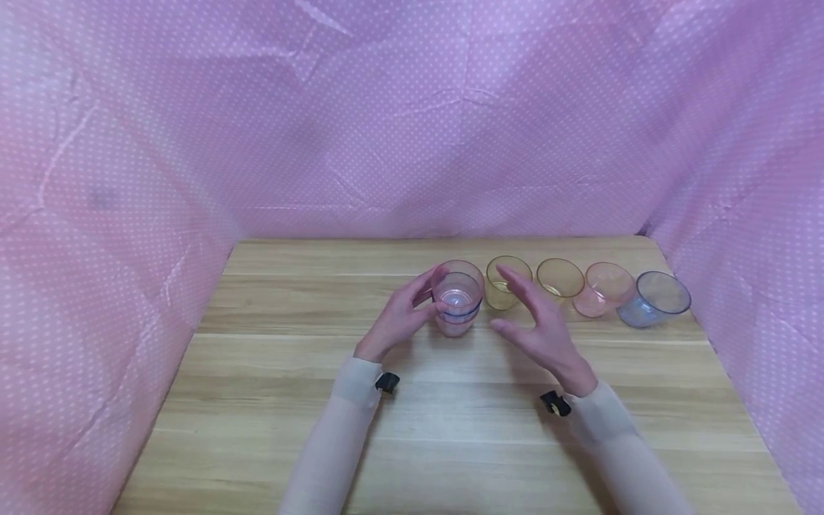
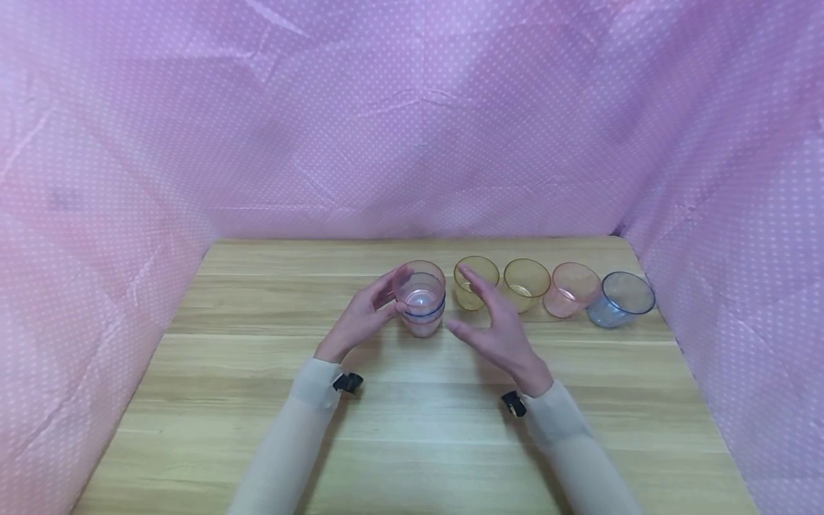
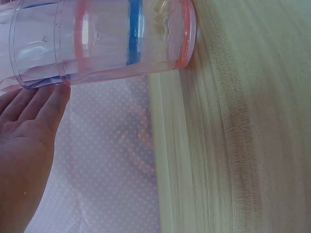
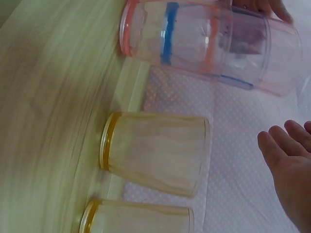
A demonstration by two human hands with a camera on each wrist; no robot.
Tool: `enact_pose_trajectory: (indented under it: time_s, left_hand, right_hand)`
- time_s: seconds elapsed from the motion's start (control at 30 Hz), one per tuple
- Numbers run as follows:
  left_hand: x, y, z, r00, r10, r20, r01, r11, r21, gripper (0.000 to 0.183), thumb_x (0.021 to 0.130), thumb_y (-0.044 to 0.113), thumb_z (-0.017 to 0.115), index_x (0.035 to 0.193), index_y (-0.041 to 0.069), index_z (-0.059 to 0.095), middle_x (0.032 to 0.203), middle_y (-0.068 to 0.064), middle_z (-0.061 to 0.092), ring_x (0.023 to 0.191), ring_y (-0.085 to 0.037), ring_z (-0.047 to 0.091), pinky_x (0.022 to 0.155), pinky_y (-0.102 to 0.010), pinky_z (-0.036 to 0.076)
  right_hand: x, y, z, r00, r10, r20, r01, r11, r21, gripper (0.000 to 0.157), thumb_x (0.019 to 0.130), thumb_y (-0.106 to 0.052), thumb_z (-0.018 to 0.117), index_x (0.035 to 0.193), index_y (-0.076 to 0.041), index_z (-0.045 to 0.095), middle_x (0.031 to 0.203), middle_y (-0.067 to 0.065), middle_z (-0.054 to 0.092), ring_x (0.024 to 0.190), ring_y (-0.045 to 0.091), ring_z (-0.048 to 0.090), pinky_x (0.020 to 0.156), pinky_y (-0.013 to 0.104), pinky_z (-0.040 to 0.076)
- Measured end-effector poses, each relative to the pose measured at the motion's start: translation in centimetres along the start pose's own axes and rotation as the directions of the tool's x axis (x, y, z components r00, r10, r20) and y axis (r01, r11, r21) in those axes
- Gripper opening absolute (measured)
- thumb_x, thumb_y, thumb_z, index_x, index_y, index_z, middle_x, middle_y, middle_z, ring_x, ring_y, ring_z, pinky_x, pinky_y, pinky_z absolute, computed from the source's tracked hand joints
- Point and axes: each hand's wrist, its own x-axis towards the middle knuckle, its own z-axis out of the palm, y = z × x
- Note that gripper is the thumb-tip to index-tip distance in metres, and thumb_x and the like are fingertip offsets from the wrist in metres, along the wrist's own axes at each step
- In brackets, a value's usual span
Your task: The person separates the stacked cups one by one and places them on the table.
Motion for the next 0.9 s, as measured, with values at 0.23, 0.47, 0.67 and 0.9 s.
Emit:
enact_pose_trajectory:
  time_s: [0.23, 0.47, 0.67, 0.9]
  left_hand:
    - [-0.1, -0.1, 0.0, 1.0, -0.011, -0.002, 0.011, 1.0, 0.006, 0.069, 0.098, 0.015, 0.071, 0.16, 0.011, 0.04, 0.16, -0.008, 0.046, 0.144, -0.023, 0.047, 0.117, -0.027, 0.042]
    - [-0.1, 0.1, 0.0, 1.0, -0.022, 0.006, 0.022, 1.0, 0.004, 0.068, 0.099, 0.015, 0.07, 0.16, 0.011, 0.039, 0.16, -0.011, 0.045, 0.144, -0.025, 0.048, 0.117, -0.026, 0.043]
    - [-0.1, 0.0, -0.1, 1.0, -0.012, 0.006, 0.012, 1.0, 0.0, 0.067, 0.1, 0.016, 0.069, 0.16, 0.011, 0.039, 0.16, -0.009, 0.045, 0.145, -0.024, 0.046, 0.118, -0.03, 0.042]
    - [0.0, -0.2, -0.2, 1.0, -0.021, -0.001, 0.021, 1.0, -0.011, 0.066, 0.101, 0.014, 0.068, 0.16, 0.011, 0.039, 0.159, -0.011, 0.046, 0.145, -0.025, 0.046, 0.118, -0.03, 0.042]
  right_hand:
    - [1.3, 0.4, 1.4, 0.998, 0.033, 0.061, -0.026, 0.993, -0.115, 0.089, 0.081, -0.009, 0.089, 0.157, -0.012, 0.044, 0.158, 0.008, 0.048, 0.134, 0.042, 0.054, 0.119, 0.044, 0.042]
    - [2.5, 0.8, 2.3, 0.992, 0.041, 0.119, -0.029, 0.995, -0.098, 0.089, 0.083, -0.017, 0.089, 0.157, -0.004, 0.041, 0.157, 0.013, 0.048, 0.139, 0.034, 0.052, 0.116, 0.046, 0.046]
    - [3.2, 1.0, 2.8, 0.988, 0.086, 0.126, -0.078, 0.994, -0.071, 0.088, 0.085, -0.017, 0.088, 0.156, 0.002, 0.039, 0.155, 0.012, 0.051, 0.141, 0.032, 0.049, 0.116, 0.043, 0.045]
    - [3.7, 1.0, 3.1, 0.982, 0.12, 0.144, -0.115, 0.993, -0.04, 0.094, 0.083, -0.016, 0.09, 0.156, 0.005, 0.035, 0.154, 0.015, 0.051, 0.142, 0.033, 0.048, 0.117, 0.042, 0.045]
